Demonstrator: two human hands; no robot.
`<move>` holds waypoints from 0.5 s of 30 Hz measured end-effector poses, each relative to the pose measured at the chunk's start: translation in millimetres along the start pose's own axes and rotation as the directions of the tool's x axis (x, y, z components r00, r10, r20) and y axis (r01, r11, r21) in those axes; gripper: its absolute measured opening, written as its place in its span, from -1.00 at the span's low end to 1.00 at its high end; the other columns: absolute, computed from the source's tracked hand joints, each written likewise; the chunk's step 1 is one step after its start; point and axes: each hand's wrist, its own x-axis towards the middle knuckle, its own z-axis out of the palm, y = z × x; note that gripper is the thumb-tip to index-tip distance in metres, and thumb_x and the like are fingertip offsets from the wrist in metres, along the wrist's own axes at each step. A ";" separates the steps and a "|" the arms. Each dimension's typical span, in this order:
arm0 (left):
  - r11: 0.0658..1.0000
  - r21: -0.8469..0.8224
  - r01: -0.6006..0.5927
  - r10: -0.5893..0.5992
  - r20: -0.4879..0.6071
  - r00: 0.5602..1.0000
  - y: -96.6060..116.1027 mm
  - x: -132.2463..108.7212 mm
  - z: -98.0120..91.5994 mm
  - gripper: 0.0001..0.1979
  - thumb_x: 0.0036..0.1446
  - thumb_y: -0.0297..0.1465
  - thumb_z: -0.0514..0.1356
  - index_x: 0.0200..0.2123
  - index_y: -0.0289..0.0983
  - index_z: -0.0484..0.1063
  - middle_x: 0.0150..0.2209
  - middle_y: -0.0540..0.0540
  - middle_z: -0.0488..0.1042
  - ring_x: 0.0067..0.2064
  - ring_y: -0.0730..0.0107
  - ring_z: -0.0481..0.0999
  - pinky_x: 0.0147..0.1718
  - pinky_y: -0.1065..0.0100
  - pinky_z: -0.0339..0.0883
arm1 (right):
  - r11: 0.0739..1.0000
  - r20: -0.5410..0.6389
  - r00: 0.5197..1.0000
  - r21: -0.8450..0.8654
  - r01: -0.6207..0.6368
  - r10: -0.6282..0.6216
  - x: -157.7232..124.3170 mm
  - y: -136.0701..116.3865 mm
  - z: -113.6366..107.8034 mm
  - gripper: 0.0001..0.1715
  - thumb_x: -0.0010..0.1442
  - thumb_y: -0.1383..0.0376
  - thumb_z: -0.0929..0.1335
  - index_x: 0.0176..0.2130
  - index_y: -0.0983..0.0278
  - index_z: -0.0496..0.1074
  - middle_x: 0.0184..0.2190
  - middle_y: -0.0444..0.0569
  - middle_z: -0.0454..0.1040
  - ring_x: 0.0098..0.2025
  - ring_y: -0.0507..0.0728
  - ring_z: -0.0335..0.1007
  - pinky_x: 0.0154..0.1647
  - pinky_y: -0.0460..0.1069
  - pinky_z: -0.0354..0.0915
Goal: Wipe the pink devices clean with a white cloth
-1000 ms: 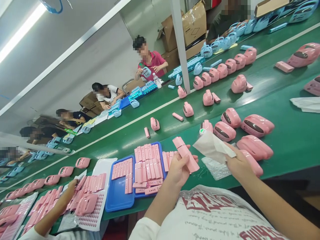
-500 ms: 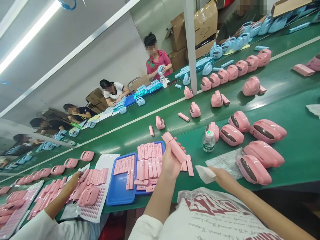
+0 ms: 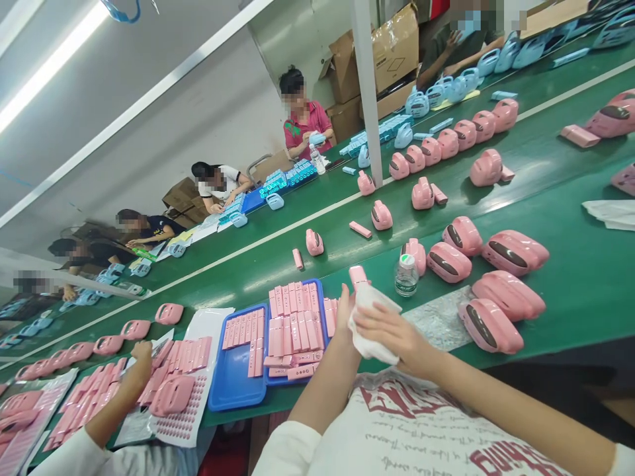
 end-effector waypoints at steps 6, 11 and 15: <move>0.971 -0.234 -0.050 0.063 0.049 0.997 15.5 -8.1 -5.1 -0.74 0.20 -0.27 0.11 -0.33 -0.38 0.41 -0.53 0.00 0.25 -0.55 0.57 0.27 -0.58 0.54 0.22 | 0.704 -0.257 0.659 0.340 -0.623 0.707 -41.5 33.4 -16.4 -0.59 0.16 0.03 0.26 -0.25 0.25 0.52 -0.39 0.01 0.58 -0.27 0.24 0.53 -0.24 0.12 0.47; 0.949 -0.313 -0.029 0.050 0.057 0.997 18.0 -15.3 1.6 -0.74 0.21 -0.28 0.07 -0.32 -0.39 0.39 -0.50 -0.03 0.23 -0.50 0.55 0.30 -0.56 0.55 0.27 | 0.332 -0.208 0.269 0.732 -0.596 0.940 -23.6 43.3 -27.3 -0.62 0.08 0.05 0.31 -0.24 0.25 0.49 -0.45 -0.01 0.58 -0.32 0.25 0.54 -0.29 0.10 0.49; 0.946 -0.323 -0.030 0.042 0.031 0.999 13.9 -14.5 8.1 -0.77 0.24 -0.35 0.04 -0.32 -0.40 0.39 -0.52 -0.03 0.25 -0.51 0.57 0.31 -0.56 0.57 0.26 | 0.344 -0.223 0.297 0.817 -0.463 0.929 6.5 19.3 -22.3 -0.57 0.07 0.09 0.36 -0.11 0.26 0.46 -0.25 0.03 0.58 -0.17 0.27 0.52 -0.18 0.12 0.48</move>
